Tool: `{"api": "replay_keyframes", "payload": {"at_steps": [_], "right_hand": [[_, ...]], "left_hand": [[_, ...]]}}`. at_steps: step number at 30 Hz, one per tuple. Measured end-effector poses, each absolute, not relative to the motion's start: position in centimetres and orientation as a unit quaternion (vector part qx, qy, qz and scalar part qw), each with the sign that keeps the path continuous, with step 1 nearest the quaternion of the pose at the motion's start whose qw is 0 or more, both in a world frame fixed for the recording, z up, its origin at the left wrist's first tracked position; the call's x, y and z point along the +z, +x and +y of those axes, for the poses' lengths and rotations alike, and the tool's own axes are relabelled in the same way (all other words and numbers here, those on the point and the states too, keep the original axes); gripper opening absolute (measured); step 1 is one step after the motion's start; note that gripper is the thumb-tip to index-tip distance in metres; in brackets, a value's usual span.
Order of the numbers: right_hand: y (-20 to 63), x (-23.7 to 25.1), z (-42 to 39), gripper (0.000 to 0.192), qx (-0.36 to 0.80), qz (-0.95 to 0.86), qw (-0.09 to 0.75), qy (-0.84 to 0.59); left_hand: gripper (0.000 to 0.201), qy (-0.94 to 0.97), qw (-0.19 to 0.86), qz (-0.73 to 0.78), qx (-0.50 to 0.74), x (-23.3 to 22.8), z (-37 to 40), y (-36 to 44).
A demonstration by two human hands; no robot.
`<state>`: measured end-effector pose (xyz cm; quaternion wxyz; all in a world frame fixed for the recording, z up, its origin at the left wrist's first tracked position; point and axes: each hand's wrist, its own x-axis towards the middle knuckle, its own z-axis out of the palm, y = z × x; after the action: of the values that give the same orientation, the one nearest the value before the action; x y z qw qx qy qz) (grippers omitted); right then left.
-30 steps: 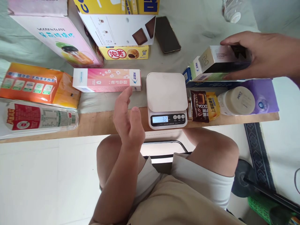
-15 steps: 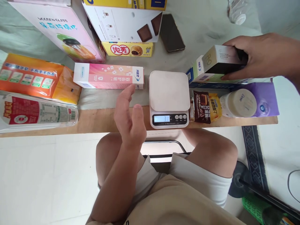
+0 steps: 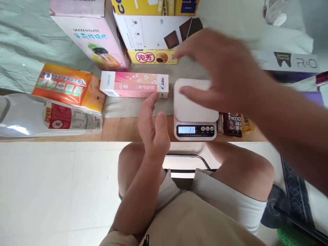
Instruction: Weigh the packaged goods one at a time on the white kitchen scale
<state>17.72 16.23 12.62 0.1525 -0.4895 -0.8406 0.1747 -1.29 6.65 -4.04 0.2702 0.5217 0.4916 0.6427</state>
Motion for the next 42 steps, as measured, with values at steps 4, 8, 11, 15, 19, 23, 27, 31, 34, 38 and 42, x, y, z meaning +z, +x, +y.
{"api": "replay_keyframes", "payload": {"at_steps": [4,8,11,15,19,23,27,31,34,38,42], "right_hand": [[9.1,8.6,17.7,0.059,0.129,-0.884,-0.005,-0.449],[5.8,5.7,19.1,0.072,0.158,-0.878,-0.018,-0.451],[5.3,4.4,19.7,0.063,0.159,-0.883,-0.029,-0.441],[5.3,4.2,20.4,0.050,0.159,-0.889,-0.023,-0.429],[7.1,6.3,20.3,0.064,0.127,-0.894,0.011,-0.430],[12.4,8.3,18.0,0.064,0.103,-0.892,0.084,-0.431],[18.5,7.3,14.8,0.059,0.129,-0.894,0.093,-0.419],[21.8,5.0,13.0,0.060,0.107,-0.903,0.117,-0.400],[22.3,4.3,12.7,0.056,0.104,-0.898,0.121,-0.410],[21.9,4.3,13.0,0.053,0.118,-0.889,0.085,-0.434],[21.6,4.8,13.5,0.052,0.128,-0.883,0.076,-0.445]], "left_hand": [[0.053,0.469,0.286,0.530,0.646,-4.1,6.2,-1.3],[0.054,0.405,0.274,0.588,0.644,-3.6,5.8,-2.2],[0.054,0.383,0.272,0.598,0.649,-2.9,6.0,-2.9],[0.054,0.370,0.273,0.594,0.660,-2.6,6.4,-3.5],[0.052,0.399,0.244,0.557,0.686,-2.8,6.6,-4.1],[0.062,0.409,0.210,0.519,0.721,-3.1,6.8,-3.9],[0.060,0.443,0.299,0.479,0.696,-3.3,6.9,-2.6],[0.060,0.472,0.346,0.481,0.653,-3.8,6.9,-1.2],[0.058,0.478,0.358,0.491,0.634,-3.9,7.1,-0.8],[0.064,0.455,0.395,0.506,0.617,-3.7,7.4,-0.8],[0.071,0.422,0.407,0.527,0.615,-3.4,7.5,-0.7]]}}
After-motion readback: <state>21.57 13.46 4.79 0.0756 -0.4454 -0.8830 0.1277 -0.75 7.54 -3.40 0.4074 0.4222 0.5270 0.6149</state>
